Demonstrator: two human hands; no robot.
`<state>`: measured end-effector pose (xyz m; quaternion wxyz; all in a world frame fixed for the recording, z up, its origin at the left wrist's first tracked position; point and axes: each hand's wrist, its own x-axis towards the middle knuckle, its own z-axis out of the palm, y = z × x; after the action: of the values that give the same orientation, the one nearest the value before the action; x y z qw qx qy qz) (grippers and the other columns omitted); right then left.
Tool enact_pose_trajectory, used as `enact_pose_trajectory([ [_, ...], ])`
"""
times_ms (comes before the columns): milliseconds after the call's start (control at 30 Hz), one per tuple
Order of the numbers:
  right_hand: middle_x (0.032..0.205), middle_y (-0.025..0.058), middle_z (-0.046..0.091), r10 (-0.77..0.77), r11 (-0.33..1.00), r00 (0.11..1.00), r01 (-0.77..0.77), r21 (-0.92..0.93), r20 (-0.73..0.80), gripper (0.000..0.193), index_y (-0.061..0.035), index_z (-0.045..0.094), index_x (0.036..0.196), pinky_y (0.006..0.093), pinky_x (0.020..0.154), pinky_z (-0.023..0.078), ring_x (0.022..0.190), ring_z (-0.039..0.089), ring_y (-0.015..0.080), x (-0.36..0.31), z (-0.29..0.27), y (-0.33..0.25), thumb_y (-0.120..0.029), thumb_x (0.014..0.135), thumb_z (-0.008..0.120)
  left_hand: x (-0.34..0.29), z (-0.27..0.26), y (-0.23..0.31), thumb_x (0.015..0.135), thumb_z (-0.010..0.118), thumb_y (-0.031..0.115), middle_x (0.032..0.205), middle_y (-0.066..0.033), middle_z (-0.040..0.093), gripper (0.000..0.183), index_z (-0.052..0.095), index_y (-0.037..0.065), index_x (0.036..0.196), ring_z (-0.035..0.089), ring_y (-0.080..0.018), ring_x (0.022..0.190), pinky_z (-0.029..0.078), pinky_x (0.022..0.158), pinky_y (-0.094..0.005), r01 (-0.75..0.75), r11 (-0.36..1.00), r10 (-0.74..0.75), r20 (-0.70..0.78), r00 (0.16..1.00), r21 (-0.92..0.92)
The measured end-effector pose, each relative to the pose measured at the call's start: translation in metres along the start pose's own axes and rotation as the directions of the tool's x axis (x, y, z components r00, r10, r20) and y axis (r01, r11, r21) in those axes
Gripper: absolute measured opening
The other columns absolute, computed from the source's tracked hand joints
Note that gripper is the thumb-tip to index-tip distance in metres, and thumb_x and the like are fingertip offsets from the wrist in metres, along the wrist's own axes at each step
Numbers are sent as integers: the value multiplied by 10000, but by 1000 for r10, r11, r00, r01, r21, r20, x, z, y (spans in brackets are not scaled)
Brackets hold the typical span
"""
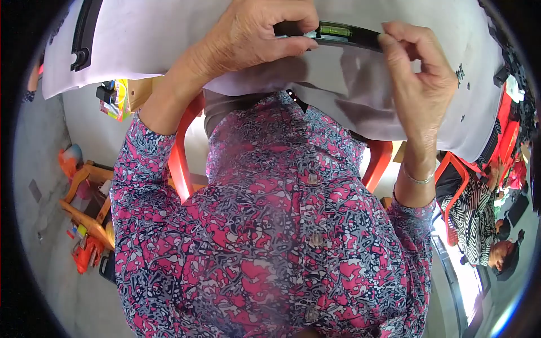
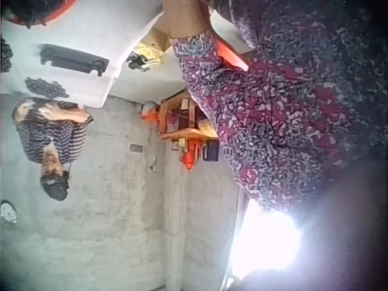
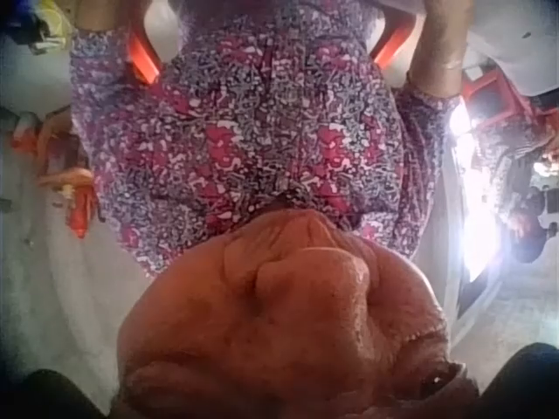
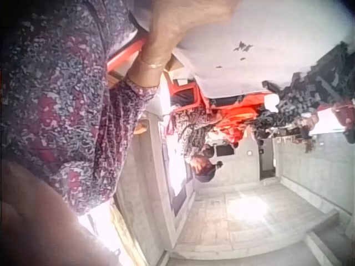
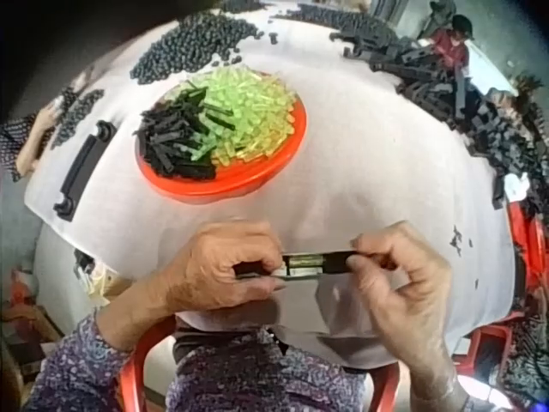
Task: The person assembles small components into a larger black plastic housing by hand, taking green components, small pins, and plastic rollers from a red tray and inserting them into the housing.
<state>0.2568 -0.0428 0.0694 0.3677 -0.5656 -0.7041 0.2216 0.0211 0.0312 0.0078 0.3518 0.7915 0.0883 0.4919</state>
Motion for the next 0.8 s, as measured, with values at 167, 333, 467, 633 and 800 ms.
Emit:
enact_pose_trajectory([
  [167,907,-41,702,152,988,988,-152,-19,8,118,-27,750,1039,206,712,479,767,566,27,4,-19,17,-55,926,731,16,-7,13,760,759,67,809,-59,607,183,628,53,887,605,-269,745,454,702,-383,154,973,-186,182,966,174],
  [333,893,-29,690,237,961,932,-267,76,273,142,-14,730,1065,206,699,473,775,567,36,16,-11,20,-55,930,716,17,-6,19,764,738,106,823,-58,615,195,643,60,928,594,-278,782,431,769,-392,300,884,-399,244,884,357],
  [467,903,-23,679,173,973,908,-217,75,382,148,-3,717,1075,212,716,480,791,574,45,23,-6,29,-29,931,696,10,-4,24,749,744,101,878,-81,620,272,666,55,1005,604,-290,859,433,829,-408,267,880,-346,145,927,392],
  [633,915,-25,671,182,958,882,-260,125,434,132,-3,714,1065,219,741,488,817,591,51,24,1,31,-12,941,670,1,-1,25,743,759,113,946,-106,633,367,666,44,1091,609,-311,916,431,880,-439,226,864,-280,57,958,450],
  [800,894,-20,663,148,989,884,-139,-53,443,123,-3,713,1022,219,710,486,796,584,50,33,16,20,4,915,655,-7,5,18,742,770,124,961,-118,644,377,673,41,1097,611,-327,931,430,892,-455,245,854,-276,1,961,460],
])
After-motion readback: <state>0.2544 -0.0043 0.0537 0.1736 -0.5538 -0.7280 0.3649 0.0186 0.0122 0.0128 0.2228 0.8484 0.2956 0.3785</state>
